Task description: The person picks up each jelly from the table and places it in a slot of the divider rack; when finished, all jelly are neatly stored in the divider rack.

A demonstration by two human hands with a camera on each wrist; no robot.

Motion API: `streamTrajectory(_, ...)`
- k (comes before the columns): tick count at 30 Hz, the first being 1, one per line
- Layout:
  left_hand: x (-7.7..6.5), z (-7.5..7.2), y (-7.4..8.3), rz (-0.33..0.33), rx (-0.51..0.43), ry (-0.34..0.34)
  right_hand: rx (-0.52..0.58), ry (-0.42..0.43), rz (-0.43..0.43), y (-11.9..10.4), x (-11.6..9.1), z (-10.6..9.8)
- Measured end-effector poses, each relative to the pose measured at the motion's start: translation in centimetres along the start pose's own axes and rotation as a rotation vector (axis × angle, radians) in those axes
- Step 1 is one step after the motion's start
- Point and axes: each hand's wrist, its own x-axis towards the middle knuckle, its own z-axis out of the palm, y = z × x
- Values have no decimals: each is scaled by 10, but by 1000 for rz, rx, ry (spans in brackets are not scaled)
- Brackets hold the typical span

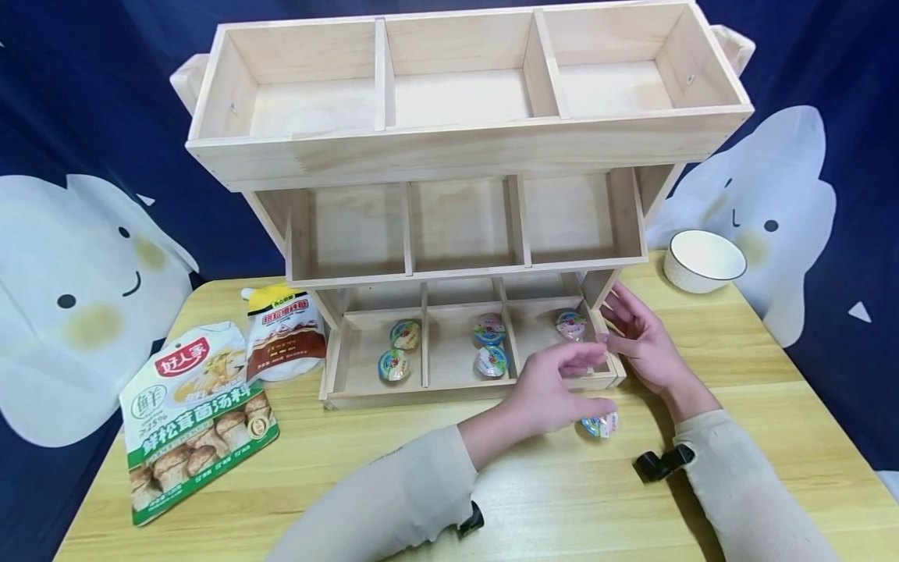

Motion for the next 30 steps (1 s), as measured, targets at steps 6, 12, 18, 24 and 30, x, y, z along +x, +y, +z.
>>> streamTrajectory(6, -8, 2, -4, -78, 9, -80, -11, 5, 2, 0, 0, 0)
streamTrajectory(12, -13, 4, -10, -85, 73, -105, 5, -2, 4, 0, 0, -1)
streamTrajectory(18, -18, 7, -13, -99, 130, -142, 9, -2, -3, 0, 0, -1)
streamTrajectory(24, -20, 12, -20, -131, 129, -156, 2, 5, 7, 0, -1, -1)
streamTrajectory(30, -19, 14, -24, -82, 172, -171, -8, 8, 10, 0, -1, -1)
